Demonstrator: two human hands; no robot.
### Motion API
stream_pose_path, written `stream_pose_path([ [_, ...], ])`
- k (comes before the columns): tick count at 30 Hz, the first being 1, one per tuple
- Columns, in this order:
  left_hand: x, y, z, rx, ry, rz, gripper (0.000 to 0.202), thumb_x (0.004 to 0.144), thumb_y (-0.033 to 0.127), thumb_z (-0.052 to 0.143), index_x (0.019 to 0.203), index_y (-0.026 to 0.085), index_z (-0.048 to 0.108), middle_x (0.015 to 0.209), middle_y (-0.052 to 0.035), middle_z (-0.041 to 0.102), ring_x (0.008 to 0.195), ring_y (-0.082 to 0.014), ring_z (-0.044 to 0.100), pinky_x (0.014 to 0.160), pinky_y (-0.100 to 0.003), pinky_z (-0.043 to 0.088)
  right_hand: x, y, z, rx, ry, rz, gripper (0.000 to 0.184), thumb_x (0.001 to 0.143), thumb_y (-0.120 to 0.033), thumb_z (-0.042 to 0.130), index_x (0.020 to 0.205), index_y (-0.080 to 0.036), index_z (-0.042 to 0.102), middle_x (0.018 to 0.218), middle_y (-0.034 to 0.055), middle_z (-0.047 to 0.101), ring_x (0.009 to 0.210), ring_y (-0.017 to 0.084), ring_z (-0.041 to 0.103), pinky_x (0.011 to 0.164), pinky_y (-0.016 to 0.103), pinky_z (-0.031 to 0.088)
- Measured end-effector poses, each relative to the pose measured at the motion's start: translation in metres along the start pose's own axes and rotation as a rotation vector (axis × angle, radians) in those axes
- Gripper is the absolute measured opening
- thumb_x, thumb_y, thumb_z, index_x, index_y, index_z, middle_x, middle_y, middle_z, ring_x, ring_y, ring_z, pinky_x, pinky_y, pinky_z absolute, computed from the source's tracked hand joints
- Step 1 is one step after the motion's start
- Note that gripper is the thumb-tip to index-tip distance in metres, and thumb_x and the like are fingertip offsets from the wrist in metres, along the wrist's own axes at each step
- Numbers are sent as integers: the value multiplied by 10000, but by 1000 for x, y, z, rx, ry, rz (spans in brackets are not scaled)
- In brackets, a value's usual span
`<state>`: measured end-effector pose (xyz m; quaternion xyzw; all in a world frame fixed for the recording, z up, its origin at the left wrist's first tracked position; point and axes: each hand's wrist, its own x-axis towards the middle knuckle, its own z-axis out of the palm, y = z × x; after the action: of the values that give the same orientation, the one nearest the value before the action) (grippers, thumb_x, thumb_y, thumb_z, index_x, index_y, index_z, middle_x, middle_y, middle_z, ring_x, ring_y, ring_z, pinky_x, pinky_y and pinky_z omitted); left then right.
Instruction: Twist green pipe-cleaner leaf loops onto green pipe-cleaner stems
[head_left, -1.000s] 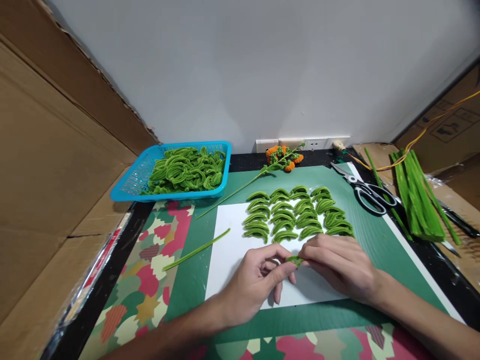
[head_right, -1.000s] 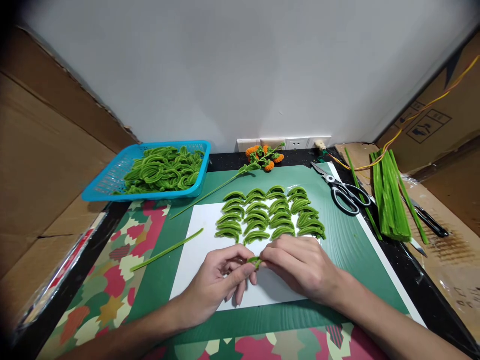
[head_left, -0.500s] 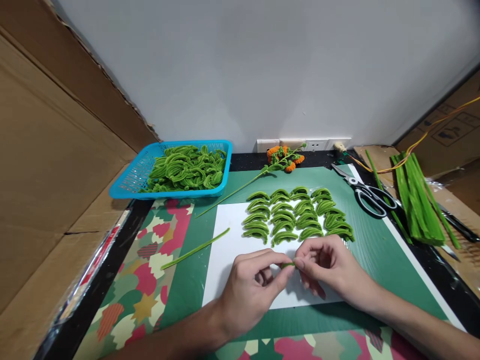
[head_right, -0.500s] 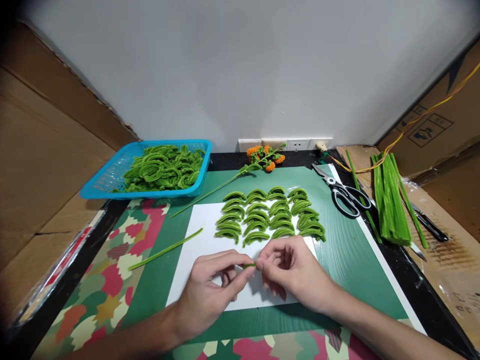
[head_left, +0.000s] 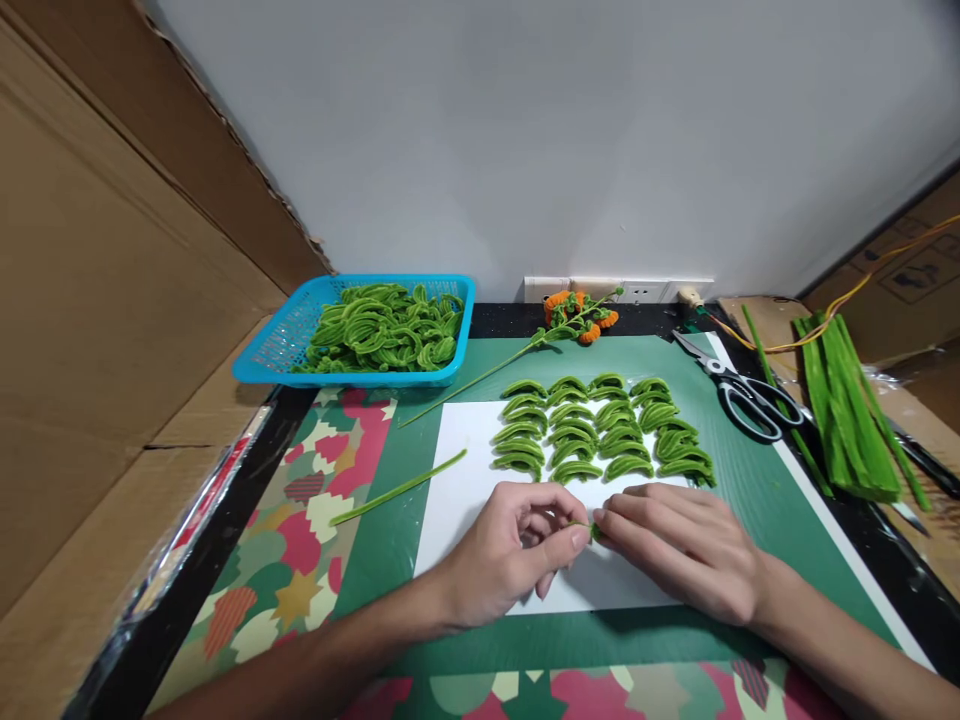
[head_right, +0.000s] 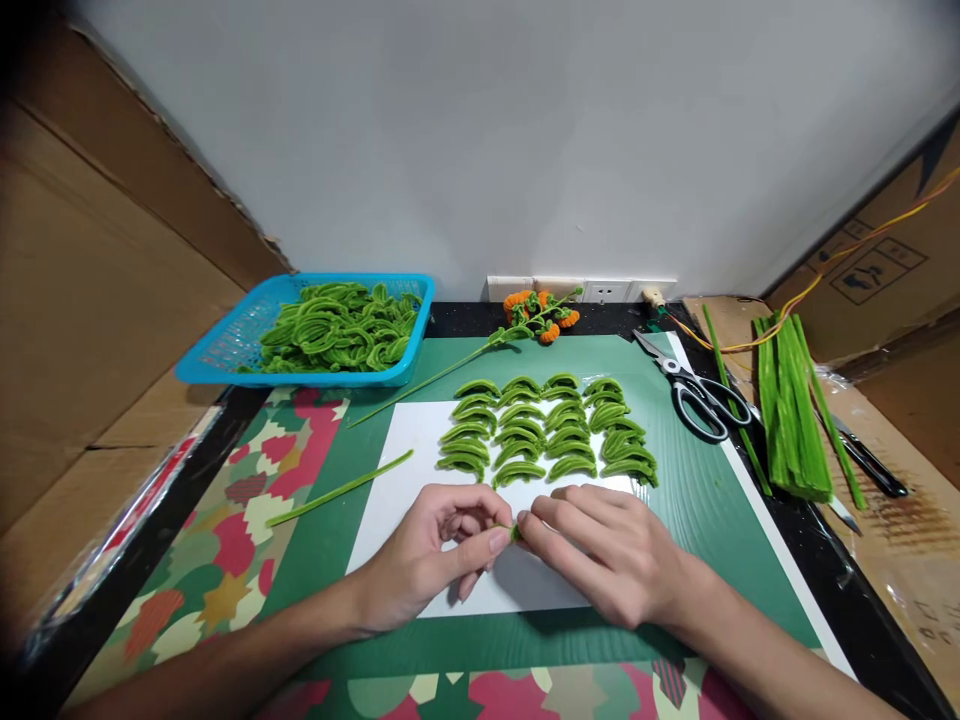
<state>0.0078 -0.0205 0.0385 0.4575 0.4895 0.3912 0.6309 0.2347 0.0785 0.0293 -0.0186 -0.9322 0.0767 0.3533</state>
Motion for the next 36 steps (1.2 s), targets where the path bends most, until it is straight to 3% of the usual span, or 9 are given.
stream_pose_path([
  [3, -1, 1, 0, 80, -17, 0, 305, 1007, 456, 717, 973, 154, 698, 582, 46, 548, 493, -115, 536, 515, -229, 447, 3, -5, 0, 63, 6, 45, 238, 1067, -81, 501, 1191, -103, 702, 877, 109, 757, 703, 184, 651, 618, 308, 511],
  [6, -3, -1, 1, 254, 32, 68, 260, 1060, 417, 648, 1018, 166, 700, 606, 51, 517, 492, -108, 475, 490, -230, 376, 7, -11, 1, 360, -25, 372, 168, 1076, -143, 557, 1032, -155, 719, 816, 59, 706, 685, 150, 615, 600, 268, 474],
  [10, -8, -7, -2, 761, 63, 460, 224, 1088, 205, 535, 1033, 171, 749, 740, -31, 624, 579, -150, 514, 510, -286, 356, 9, -14, 4, 1002, -153, 952, 276, 1035, -401, 703, 865, -184, 700, 680, -19, 604, 541, 103, 485, 472, 221, 368],
  [13, -11, -12, -2, 1056, -2, 695, 319, 1030, 46, 456, 1083, 131, 758, 784, -75, 671, 594, -182, 532, 510, -339, 344, 8, -13, 6, 1275, -226, 1108, 356, 977, -501, 765, 849, -185, 662, 589, -73, 489, 426, 72, 327, 381, 214, 252],
  [16, -12, -11, 1, 991, 61, 603, 269, 1065, 100, 481, 1062, 117, 749, 773, -57, 635, 582, -165, 485, 524, -336, 344, 7, -12, 6, 955, -166, 921, 242, 1040, -363, 702, 883, -179, 696, 679, -23, 594, 547, 104, 502, 485, 218, 378],
  [22, -7, -3, 6, 274, 69, 141, 241, 1081, 373, 616, 998, 161, 693, 674, 51, 474, 549, -103, 405, 502, -247, 309, -4, -5, 6, 127, -43, 107, 163, 1025, -43, 578, 1127, -63, 704, 836, 100, 692, 695, 176, 566, 614, 302, 442],
  [26, -8, -4, 8, 147, 6, 57, 242, 1062, 396, 641, 1011, 162, 678, 586, 92, 388, 509, -97, 346, 475, -242, 255, -5, -6, 4, 99, -34, 26, 190, 1000, 4, 566, 1111, -49, 710, 776, 79, 653, 664, 170, 525, 598, 311, 401],
  [30, -9, -7, 9, 407, 89, 245, 153, 1073, 279, 619, 997, 166, 688, 626, 73, 453, 499, -92, 387, 471, -236, 299, 2, -13, 2, 514, -52, 491, 209, 1065, -163, 568, 928, -134, 724, 725, 33, 604, 626, 132, 512, 550, 269, 377],
  [36, -6, -18, 1, 1038, 105, 951, 302, 1001, -26, 465, 1168, 106, 678, 843, -64, 689, 592, -150, 560, 513, -285, 388, 12, -9, 5, 1467, -351, 1369, 474, 952, -611, 714, 761, -187, 618, 550, -81, 445, 382, 46, 161, 346, 233, 147],
])
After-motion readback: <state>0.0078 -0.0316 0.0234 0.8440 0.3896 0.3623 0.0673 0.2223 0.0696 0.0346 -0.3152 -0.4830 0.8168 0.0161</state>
